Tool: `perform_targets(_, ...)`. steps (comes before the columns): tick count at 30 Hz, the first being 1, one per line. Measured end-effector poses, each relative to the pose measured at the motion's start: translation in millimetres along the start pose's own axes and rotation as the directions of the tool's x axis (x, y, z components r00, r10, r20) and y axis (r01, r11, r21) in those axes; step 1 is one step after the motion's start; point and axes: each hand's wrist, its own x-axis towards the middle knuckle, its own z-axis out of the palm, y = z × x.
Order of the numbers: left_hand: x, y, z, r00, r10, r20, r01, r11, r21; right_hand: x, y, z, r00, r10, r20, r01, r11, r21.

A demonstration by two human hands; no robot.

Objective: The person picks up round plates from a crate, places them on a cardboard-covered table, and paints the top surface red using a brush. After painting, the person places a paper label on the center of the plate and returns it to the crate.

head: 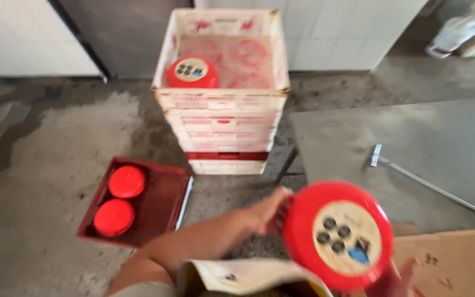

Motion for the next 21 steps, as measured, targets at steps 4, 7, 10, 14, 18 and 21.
perform_targets(4, -22, 75, -71, 0.981, 0.094, -0.172, -0.108, 0.991, -0.076, 71, -30, 106, 0.996, 0.073, 0.049, -0.071, 0.996, -0.059)
perform_targets(7, -33, 135, -112, 0.956, 0.154, -0.248, -0.179, 0.981, -0.081, 227, -10, 100, 0.956, 0.063, 0.288, -0.010, 0.983, -0.183)
perform_targets(10, -21, 187, -147, 0.908, 0.254, -0.333, -0.312, 0.940, -0.135, 314, -35, 163, 0.924, 0.092, 0.371, 0.009, 0.966, -0.260)
perform_targets(14, 54, 233, -217, 0.862, 0.384, -0.330, -0.460, 0.867, -0.191, 388, -82, 291, 0.919, 0.108, 0.379, 0.038, 0.933, -0.358)
perform_targets(18, 117, 292, -258, 0.818, 0.409, -0.406, -0.536, 0.799, -0.275, 482, -123, 399, 0.842, 0.211, 0.496, 0.067, 0.872, -0.485)
perform_targets(21, 162, 306, -275, 0.825, 0.308, -0.474, -0.517, 0.750, -0.412, 565, -133, 449, 0.821, 0.312, 0.478, 0.078, 0.768, -0.635)
